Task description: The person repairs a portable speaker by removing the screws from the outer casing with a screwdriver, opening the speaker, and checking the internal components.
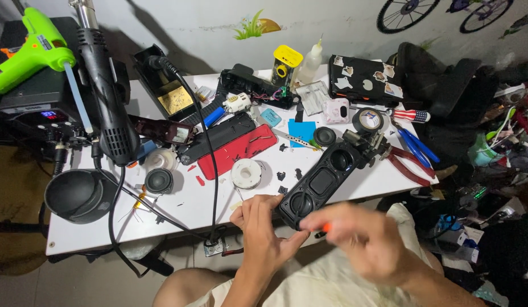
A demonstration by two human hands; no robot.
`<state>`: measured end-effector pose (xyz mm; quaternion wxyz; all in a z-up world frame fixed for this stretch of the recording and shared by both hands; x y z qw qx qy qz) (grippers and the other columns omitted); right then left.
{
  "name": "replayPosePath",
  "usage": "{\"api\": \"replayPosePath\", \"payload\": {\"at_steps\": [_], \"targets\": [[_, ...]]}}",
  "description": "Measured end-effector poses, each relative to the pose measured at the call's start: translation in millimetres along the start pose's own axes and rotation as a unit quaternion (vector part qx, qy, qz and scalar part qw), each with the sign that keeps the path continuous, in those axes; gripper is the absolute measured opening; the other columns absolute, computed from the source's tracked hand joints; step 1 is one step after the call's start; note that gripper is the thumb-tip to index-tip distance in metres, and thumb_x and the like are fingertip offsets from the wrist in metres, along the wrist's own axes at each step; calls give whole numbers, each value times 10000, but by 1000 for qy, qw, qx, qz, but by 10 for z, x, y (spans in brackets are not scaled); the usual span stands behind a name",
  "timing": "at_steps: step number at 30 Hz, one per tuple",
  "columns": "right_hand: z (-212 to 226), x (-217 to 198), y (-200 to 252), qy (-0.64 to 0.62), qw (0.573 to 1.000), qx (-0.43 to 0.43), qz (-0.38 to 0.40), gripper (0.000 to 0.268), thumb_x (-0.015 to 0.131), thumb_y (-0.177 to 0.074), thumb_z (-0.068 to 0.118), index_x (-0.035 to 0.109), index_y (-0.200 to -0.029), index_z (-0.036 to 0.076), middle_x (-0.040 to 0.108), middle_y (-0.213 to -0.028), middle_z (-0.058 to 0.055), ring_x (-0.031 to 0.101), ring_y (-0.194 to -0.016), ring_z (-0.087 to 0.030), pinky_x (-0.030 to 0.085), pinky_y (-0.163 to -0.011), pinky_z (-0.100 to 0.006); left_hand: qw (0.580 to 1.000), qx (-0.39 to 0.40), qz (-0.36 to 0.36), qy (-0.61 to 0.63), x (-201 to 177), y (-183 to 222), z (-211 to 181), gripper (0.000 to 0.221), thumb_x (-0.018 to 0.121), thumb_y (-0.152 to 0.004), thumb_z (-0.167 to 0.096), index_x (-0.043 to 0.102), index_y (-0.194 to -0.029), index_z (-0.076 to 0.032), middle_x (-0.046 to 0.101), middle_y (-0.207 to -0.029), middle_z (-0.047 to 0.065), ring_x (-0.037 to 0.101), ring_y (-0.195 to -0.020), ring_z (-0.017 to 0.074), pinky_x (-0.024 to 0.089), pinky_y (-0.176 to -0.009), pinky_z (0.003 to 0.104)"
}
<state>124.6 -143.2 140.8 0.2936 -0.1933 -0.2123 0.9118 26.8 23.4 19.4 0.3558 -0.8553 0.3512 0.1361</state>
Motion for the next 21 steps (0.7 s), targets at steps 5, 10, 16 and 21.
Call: {"api": "replayPosePath", "payload": {"at_steps": [5, 10, 16, 21], "targets": [[-22, 351, 454, 239, 934, -218, 152, 308, 624, -1199, 193, 779, -1369, -11, 795, -1384, -281, 840, -1293, -405, 746, -1130, -474, 1000, 10, 21, 12, -1, 24, 40, 671, 608, -994, -663, 662, -1339, -91, 667, -1158, 58, 587, -1049, 268, 275, -940, 440], [-384, 632, 915, 241, 939, -244, 31, 273, 601, -1185, 185, 847, -1201, 69, 865, -1215, -133, 912, -1168, -240, 750, -1107, -415, 1000, 7, 5, -12, 1, 7, 31, 693, 779, -881, -607, 692, -1312, -71, 684, -1147, 68, 630, -1060, 280, 324, -960, 445], [-517, 701, 1096, 193, 954, -227, 35, 205, 733, -1143, 171, 874, -1224, 47, 857, -1249, -150, 910, -1190, -229, 644, -1211, -501, 1000, -4, -4, -16, -5, -19, -18, 704, 889, -851, -603, 690, -1287, -87, 668, -1137, 52, 613, -1051, 277, 332, -967, 424], [-568, 423, 1051, 219, 910, -284, 209, 312, 549, -1226, 81, 736, -1400, -98, 793, -1402, -165, 819, -1368, -347, 574, -1265, -627, 1000, -9, -1, -23, -50, -69, -80, 721, 936, -843, -606, 680, -1288, -99, 655, -1121, 35, 625, -1044, 265, 319, -976, 419]]}}
Point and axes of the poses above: each hand's wrist, its own y-axis away from the middle knuckle, its own x-axis out of the palm, z = x × y, the point moved 4 cm from there along -y, towards the middle knuckle
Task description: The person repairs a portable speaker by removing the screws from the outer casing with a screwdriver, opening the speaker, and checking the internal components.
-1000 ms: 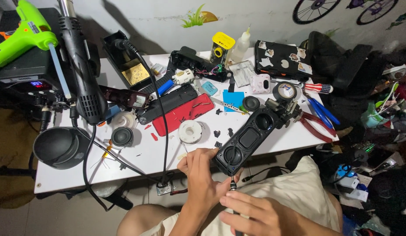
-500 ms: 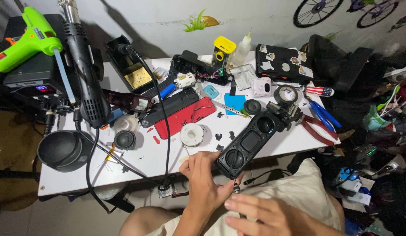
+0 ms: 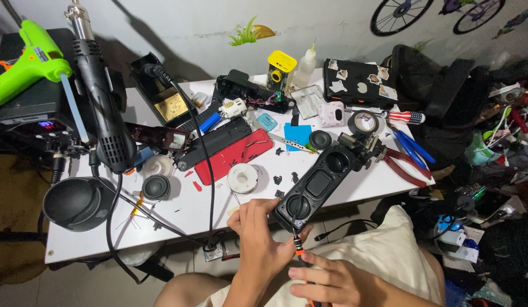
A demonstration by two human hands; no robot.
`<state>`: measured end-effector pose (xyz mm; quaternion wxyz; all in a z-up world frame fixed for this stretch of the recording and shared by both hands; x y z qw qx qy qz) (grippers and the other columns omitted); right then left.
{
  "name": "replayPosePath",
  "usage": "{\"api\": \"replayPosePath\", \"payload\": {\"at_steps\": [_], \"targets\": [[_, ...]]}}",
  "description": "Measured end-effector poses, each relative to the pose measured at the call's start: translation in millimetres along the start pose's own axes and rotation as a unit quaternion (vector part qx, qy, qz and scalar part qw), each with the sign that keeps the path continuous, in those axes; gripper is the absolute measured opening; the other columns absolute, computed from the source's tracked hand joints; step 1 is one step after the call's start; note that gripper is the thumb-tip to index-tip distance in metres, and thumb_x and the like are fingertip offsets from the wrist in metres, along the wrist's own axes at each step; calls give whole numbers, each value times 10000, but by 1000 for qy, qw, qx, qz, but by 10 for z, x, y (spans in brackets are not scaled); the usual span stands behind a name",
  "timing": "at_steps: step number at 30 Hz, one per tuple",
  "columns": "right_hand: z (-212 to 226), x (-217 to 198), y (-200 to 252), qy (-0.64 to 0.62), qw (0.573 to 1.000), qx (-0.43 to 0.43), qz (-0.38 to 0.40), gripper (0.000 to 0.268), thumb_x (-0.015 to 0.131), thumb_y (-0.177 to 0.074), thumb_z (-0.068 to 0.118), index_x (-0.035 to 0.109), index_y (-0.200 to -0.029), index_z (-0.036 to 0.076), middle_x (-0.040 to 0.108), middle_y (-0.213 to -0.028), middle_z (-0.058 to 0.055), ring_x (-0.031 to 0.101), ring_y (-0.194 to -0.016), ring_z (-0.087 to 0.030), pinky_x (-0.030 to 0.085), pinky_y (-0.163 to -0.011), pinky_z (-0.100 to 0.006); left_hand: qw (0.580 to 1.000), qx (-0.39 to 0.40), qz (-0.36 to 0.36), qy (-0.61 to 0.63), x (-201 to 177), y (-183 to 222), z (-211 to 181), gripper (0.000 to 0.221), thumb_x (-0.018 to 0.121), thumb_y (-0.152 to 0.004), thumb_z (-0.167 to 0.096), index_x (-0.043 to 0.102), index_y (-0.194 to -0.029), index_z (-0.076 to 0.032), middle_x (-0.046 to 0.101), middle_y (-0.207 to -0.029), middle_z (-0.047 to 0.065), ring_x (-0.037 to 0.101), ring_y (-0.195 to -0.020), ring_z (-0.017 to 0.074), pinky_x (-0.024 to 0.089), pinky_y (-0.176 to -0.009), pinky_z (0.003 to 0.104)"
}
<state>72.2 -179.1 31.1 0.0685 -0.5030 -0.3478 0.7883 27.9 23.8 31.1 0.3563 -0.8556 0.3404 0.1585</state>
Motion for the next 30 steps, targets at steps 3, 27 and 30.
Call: {"api": "replayPosePath", "payload": {"at_steps": [3, 27, 30], "targets": [[-2, 36, 76, -4, 1000, 18, -16, 278, 740, -1169, 80, 755, -1398, -76, 789, -1392, -175, 834, -1351, -318, 586, -1273, -579, 1000, 8, 5, 12, -51, -41, -50, 750, 939, -847, -651, 687, -1282, -95, 674, -1133, 52, 660, -1033, 257, 319, -977, 422], [93, -290, -227, 55, 993, 1, -103, 60, 792, -1101, 67, 813, -1154, 84, 829, -1243, -143, 842, -1241, -356, 738, -1096, -610, 993, 84, 85, 17, -537, -315, -571, 152, 774, -1033, -127, 706, -1168, -110, 737, -1297, 144, 723, -1168, 320, 504, -990, 454], [124, -300, -301, 74, 992, 3, -102, 59, 788, -1110, 118, 842, -1090, 108, 823, -1228, -125, 833, -1229, -335, 722, -1093, -600, 994, 79, 75, -28, -479, -285, -586, 123, 789, -997, -129, 687, -1058, -100, 780, -1282, 153, 741, -1123, 341, 516, -932, 467]]}}
Point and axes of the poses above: each hand's wrist, its own y-axis away from the middle knuckle, its own x-axis out of the palm, z = x × y, the point moved 4 cm from there along -y, towards the middle knuckle
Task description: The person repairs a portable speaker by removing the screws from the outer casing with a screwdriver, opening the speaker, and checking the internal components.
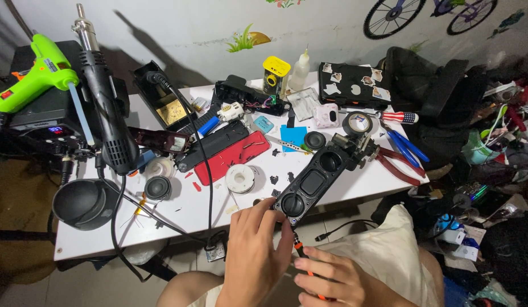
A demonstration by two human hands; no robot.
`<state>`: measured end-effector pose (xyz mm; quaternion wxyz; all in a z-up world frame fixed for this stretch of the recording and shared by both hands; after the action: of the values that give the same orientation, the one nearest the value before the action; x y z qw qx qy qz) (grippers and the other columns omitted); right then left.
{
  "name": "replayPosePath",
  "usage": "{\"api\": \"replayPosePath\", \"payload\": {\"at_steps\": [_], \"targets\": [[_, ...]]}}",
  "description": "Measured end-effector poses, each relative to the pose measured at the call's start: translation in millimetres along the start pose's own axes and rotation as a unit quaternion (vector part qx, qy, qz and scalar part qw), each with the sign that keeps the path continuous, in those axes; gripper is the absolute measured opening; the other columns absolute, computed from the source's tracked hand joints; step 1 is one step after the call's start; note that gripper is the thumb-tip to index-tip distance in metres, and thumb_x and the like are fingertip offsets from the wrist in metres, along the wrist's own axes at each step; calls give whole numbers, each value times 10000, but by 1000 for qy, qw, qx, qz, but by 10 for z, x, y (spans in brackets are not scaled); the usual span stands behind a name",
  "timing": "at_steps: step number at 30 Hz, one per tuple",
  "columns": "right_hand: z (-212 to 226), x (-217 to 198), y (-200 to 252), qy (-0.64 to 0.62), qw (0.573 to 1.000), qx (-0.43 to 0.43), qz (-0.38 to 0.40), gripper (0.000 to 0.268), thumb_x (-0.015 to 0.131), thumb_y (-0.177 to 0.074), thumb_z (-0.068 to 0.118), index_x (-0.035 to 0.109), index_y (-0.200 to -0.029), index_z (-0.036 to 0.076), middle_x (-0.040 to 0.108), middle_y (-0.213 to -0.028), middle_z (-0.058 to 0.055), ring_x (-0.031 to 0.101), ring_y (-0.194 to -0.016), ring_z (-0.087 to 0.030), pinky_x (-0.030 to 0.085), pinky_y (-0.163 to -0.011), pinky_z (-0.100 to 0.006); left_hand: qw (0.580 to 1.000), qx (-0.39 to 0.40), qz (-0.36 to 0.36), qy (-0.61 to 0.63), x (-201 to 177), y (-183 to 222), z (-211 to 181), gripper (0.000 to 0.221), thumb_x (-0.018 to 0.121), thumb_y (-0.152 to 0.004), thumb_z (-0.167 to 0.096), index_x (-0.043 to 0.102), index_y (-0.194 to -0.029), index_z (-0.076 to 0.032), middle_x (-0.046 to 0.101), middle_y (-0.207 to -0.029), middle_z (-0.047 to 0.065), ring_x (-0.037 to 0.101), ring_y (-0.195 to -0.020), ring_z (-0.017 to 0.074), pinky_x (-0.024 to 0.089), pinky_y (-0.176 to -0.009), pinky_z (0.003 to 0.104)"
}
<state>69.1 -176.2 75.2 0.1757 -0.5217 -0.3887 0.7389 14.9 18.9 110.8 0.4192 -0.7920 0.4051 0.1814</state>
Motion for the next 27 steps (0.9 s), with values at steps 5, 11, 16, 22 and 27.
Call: {"api": "replayPosePath", "payload": {"at_steps": [5, 11, 16, 22, 27], "targets": [[42, -21, -118, 13, 999, 9, 47, 235, 553, -1181, 108, 744, -1044, 116, 699, -1062, -101, 829, -1167, -329, 721, -1083, -574, 995, -41, 49, -79, 82, 24, -2, 152, 762, -1024, -230, 683, -1035, -101, 760, -1223, 112, 665, -931, 395, 503, -875, 505], [36, 47, -3, 9, 999, -8, 49, 144, 687, -1161, 77, 733, -1025, 82, 796, -1213, -129, 814, -1255, -354, 677, -1119, -622, 978, -101, 137, -122, 190, 13, -24, 179, 701, -1061, -239, 632, -951, -116, 695, -1116, 95, 620, -900, 433, 491, -824, 561], [45, 21, -43, -15, 999, -10, 50, 112, 703, -1150, 66, 743, -1045, 65, 778, -1210, -154, 816, -1234, -401, 675, -1110, -648, 976, -90, 142, -139, 237, -21, -59, 165, 611, -1085, -166, 629, -942, -88, 672, -1093, 134, 616, -870, 432, 494, -786, 567], [61, -44, -54, -5, 999, -13, 45, 262, 488, -1209, 88, 723, -1096, 71, 766, -1168, -160, 800, -1238, -385, 662, -1123, -651, 989, -118, 91, -12, 276, -33, 211, 165, 665, -959, -61, 513, -897, -48, 560, -918, 159, 564, -749, 434, 449, -695, 591], [79, -42, -79, 28, 999, -18, 1, 220, 576, -1168, 57, 768, -1068, 97, 798, -1135, -127, 822, -1200, -332, 706, -1088, -573, 979, -180, 59, 70, 178, -29, 318, 183, 709, -957, -70, 535, -903, -81, 559, -907, 68, 524, -706, 269, 455, -694, 436]]}}
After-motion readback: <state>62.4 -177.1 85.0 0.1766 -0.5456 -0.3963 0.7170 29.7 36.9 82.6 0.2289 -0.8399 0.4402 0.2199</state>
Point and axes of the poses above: each hand's wrist, its own y-axis away from the middle knuckle, its own x-axis out of the palm, z = x × y, the point moved 4 cm from there along -y, towards the middle knuckle
